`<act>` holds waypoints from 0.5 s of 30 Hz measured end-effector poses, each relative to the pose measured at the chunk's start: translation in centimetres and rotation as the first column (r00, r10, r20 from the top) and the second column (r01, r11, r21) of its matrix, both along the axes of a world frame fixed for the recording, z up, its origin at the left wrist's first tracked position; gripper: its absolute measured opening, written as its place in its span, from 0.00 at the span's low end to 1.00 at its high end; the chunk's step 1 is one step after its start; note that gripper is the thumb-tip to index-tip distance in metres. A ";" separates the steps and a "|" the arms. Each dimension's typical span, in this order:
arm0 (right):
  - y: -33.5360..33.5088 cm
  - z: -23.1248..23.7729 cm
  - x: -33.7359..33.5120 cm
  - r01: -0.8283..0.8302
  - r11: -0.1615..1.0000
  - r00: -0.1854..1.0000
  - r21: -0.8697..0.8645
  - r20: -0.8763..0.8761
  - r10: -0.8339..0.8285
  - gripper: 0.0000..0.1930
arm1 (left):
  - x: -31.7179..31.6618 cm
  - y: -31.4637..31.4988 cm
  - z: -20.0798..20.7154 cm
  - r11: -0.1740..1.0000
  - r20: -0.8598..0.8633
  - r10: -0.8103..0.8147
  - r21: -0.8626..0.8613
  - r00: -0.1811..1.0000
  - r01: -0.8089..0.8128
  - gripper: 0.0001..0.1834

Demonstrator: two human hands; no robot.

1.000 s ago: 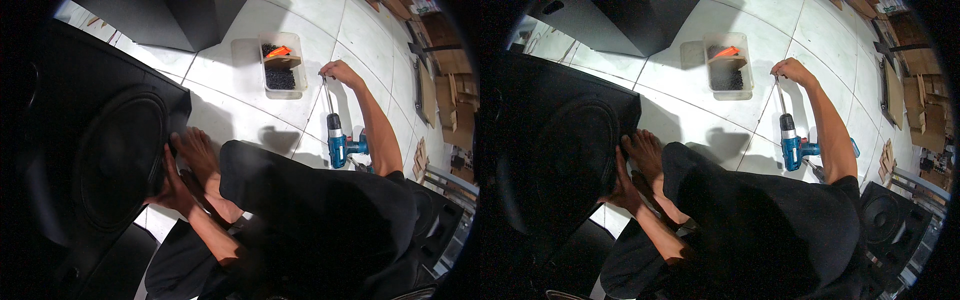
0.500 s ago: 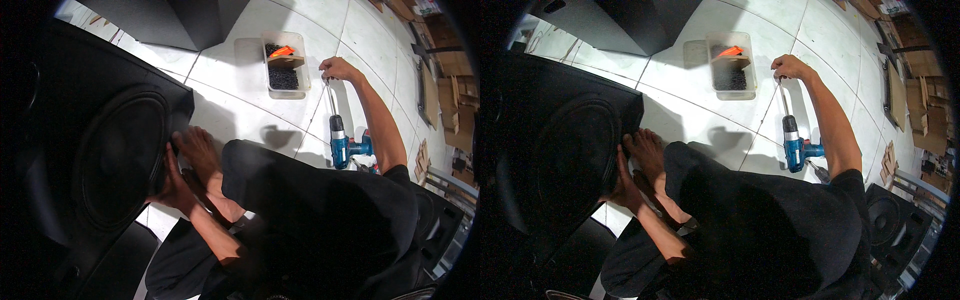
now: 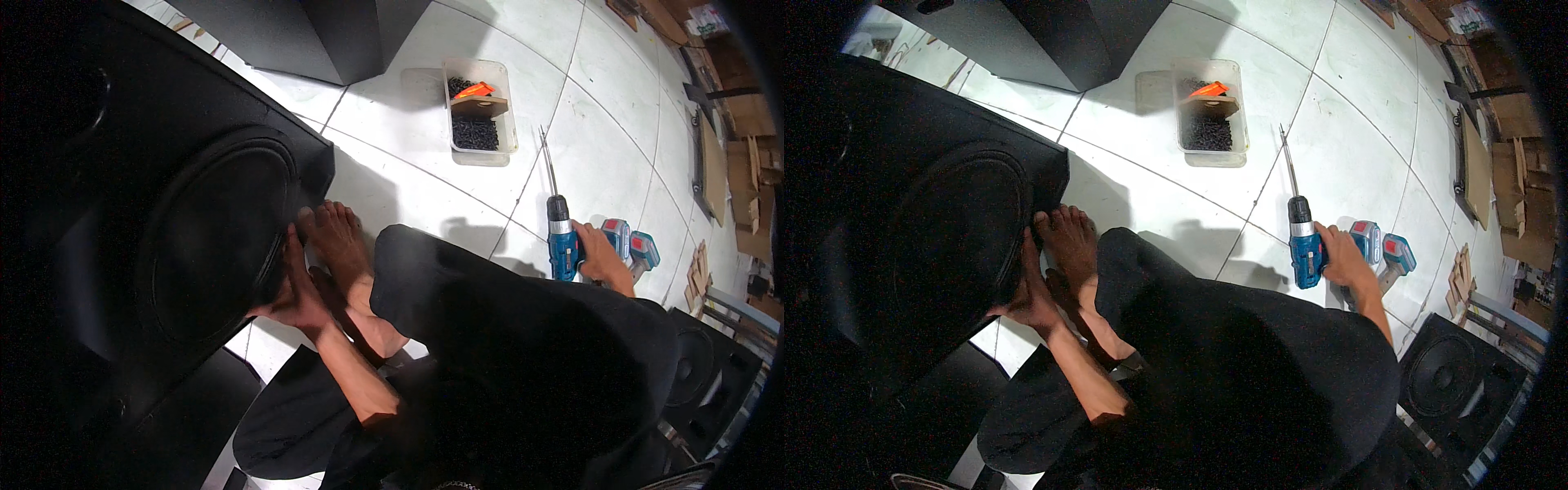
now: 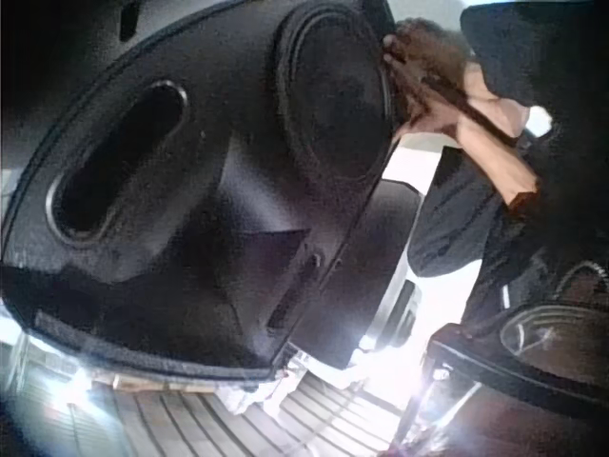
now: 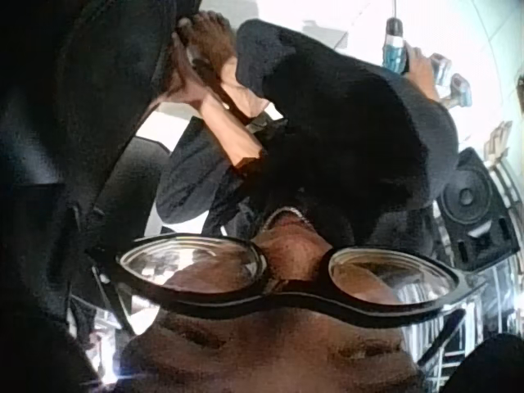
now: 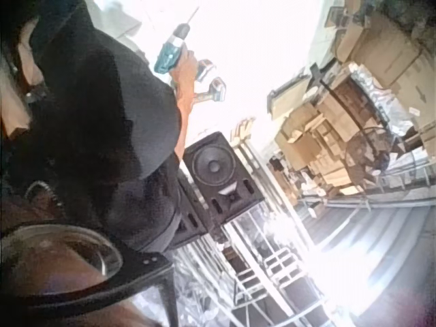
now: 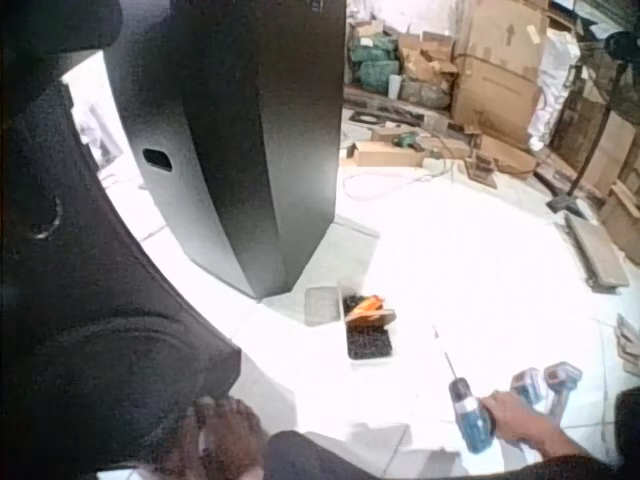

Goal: The person installs a speaker into a large black speaker enclosure. They position the speaker, then use a cordless drill to secure it with multiple screws. The person works on the floor in a workshop environment.

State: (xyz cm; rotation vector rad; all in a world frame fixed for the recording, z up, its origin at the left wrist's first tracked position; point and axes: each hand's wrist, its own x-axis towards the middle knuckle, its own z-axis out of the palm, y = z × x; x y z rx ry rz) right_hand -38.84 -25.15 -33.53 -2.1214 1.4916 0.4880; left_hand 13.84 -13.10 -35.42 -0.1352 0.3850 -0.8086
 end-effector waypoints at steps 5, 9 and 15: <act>2.9 -1.5 -1.0 0.053 0.971 0.993 -0.232 0.111 -0.028 0.43 | -1.6 -0.7 0.5 1.000 0.163 -0.012 0.024 0.986 0.008 0.80; 2.7 -1.3 -0.5 0.064 0.978 0.965 -0.200 0.262 -0.010 0.44 | -0.3 0.6 -1.7 1.000 0.305 0.002 0.011 0.952 -0.006 0.76; 5.2 1.5 -0.2 0.108 0.927 0.858 -0.360 0.505 0.097 0.37 | -1.0 -0.3 -2.1 0.981 0.536 -0.021 0.173 0.844 -0.085 0.66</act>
